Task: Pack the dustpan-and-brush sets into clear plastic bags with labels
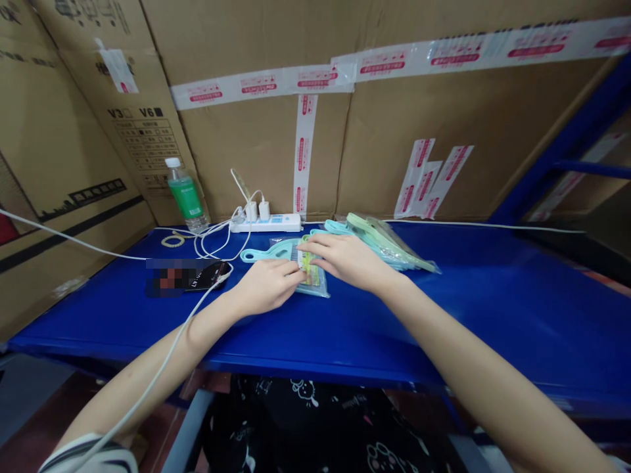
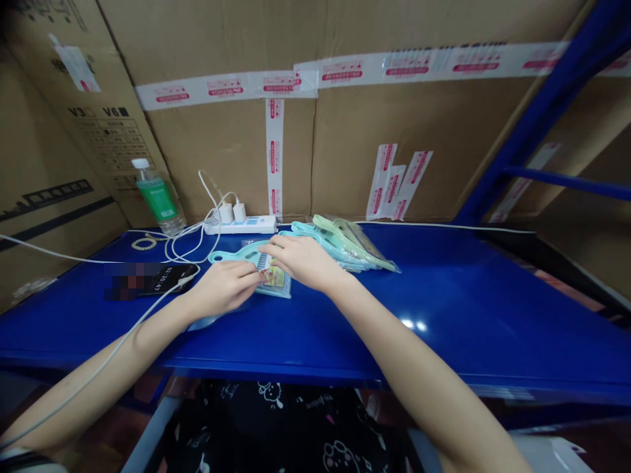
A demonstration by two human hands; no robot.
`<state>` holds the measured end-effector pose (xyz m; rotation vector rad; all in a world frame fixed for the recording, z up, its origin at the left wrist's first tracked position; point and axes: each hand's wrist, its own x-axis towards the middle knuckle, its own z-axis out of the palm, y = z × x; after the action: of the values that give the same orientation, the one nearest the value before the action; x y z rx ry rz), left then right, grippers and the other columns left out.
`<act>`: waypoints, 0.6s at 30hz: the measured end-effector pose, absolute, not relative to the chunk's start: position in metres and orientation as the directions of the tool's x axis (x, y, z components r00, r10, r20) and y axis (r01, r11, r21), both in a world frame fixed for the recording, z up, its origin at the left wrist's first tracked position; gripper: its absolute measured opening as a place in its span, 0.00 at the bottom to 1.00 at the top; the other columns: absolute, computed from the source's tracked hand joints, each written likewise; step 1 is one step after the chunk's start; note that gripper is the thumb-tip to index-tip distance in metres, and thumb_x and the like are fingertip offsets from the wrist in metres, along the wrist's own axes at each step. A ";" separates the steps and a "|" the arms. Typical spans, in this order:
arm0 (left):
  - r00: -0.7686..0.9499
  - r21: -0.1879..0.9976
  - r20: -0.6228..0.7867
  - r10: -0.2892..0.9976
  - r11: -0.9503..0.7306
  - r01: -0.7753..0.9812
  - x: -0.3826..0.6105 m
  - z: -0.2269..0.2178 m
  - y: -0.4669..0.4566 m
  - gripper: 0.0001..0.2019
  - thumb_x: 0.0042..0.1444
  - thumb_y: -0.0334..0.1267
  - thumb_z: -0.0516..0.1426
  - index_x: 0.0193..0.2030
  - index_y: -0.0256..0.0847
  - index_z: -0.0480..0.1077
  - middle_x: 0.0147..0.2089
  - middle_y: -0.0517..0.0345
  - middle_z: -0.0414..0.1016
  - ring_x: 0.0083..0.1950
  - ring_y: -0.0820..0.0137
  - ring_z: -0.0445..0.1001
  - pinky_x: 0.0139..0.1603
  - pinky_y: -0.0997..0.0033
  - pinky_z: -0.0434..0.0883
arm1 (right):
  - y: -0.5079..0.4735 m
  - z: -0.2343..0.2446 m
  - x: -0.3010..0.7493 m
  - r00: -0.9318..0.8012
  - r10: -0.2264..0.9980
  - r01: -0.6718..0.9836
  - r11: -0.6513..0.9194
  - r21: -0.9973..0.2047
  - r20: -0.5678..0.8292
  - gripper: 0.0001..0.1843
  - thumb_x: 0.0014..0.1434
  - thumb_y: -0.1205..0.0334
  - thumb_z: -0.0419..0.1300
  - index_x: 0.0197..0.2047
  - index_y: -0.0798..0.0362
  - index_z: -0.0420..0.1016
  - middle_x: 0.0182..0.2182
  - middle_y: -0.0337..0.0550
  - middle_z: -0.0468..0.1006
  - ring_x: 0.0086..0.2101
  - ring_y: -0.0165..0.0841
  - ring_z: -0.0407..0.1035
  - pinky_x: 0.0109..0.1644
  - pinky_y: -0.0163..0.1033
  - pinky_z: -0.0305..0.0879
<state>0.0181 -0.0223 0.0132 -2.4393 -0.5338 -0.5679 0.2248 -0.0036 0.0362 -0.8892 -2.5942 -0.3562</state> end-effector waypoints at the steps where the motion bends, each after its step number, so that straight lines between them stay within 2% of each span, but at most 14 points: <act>1: 0.825 -0.432 0.508 0.245 -0.757 0.491 0.018 0.014 -0.023 0.13 0.65 0.30 0.45 0.37 0.37 0.70 0.29 0.58 0.71 0.29 0.71 0.71 0.28 0.73 0.67 | -0.004 0.036 0.224 -0.735 0.541 0.627 0.772 0.106 0.410 0.14 0.62 0.69 0.55 0.50 0.51 0.74 0.41 0.47 0.80 0.40 0.37 0.73 0.39 0.39 0.63; 5: 0.792 -0.404 0.570 0.218 -0.765 0.502 0.018 0.016 -0.024 0.12 0.65 0.30 0.45 0.44 0.38 0.69 0.37 0.54 0.74 0.34 0.71 0.73 0.29 0.74 0.67 | -0.003 0.036 0.224 -0.754 0.585 0.633 0.768 0.094 0.299 0.10 0.60 0.72 0.56 0.40 0.52 0.77 0.33 0.45 0.81 0.35 0.36 0.73 0.34 0.37 0.61; 7: 0.793 -0.408 0.577 0.195 -0.772 0.487 0.018 0.016 -0.023 0.12 0.65 0.29 0.45 0.43 0.38 0.70 0.35 0.55 0.74 0.32 0.72 0.72 0.28 0.75 0.66 | -0.003 0.036 0.224 -0.745 0.617 0.655 0.749 0.102 0.253 0.11 0.58 0.73 0.57 0.39 0.52 0.78 0.33 0.45 0.81 0.35 0.36 0.73 0.34 0.37 0.61; 10: 0.826 -0.424 0.529 0.195 -0.782 0.456 0.016 0.015 -0.020 0.13 0.64 0.27 0.45 0.38 0.38 0.70 0.29 0.60 0.72 0.28 0.73 0.71 0.28 0.74 0.65 | -0.003 0.037 0.226 -0.719 0.657 0.689 0.715 0.117 0.226 0.14 0.57 0.74 0.58 0.43 0.52 0.77 0.37 0.46 0.81 0.37 0.37 0.73 0.35 0.37 0.62; 13: 0.845 -0.428 0.483 0.230 -0.780 0.457 0.015 0.013 -0.019 0.12 0.63 0.27 0.47 0.37 0.38 0.70 0.30 0.59 0.73 0.28 0.73 0.71 0.28 0.74 0.66 | -0.004 0.038 0.228 -0.687 0.666 0.719 0.681 0.138 0.289 0.18 0.57 0.74 0.57 0.50 0.52 0.75 0.43 0.48 0.79 0.39 0.38 0.73 0.36 0.38 0.63; 16: 0.843 -0.430 0.476 0.251 -0.770 0.472 0.015 0.012 -0.020 0.11 0.63 0.27 0.47 0.37 0.38 0.70 0.30 0.59 0.73 0.28 0.73 0.71 0.29 0.73 0.67 | -0.005 0.040 0.228 -0.650 0.677 0.749 0.649 0.137 0.344 0.20 0.58 0.74 0.56 0.52 0.49 0.74 0.41 0.47 0.80 0.38 0.38 0.74 0.35 0.37 0.62; 18: 0.835 -0.423 0.491 0.249 -0.770 0.478 0.016 0.012 -0.021 0.11 0.63 0.28 0.47 0.38 0.38 0.70 0.32 0.58 0.74 0.29 0.72 0.72 0.29 0.73 0.67 | -0.006 0.040 0.226 -0.641 0.696 0.758 0.642 0.118 0.324 0.20 0.58 0.74 0.55 0.51 0.49 0.75 0.39 0.46 0.81 0.37 0.38 0.74 0.34 0.37 0.61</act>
<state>0.0157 -0.0206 0.0121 -2.4655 -0.5318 -0.5589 0.2265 -0.0057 0.0402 -1.1800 -2.6147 -0.3554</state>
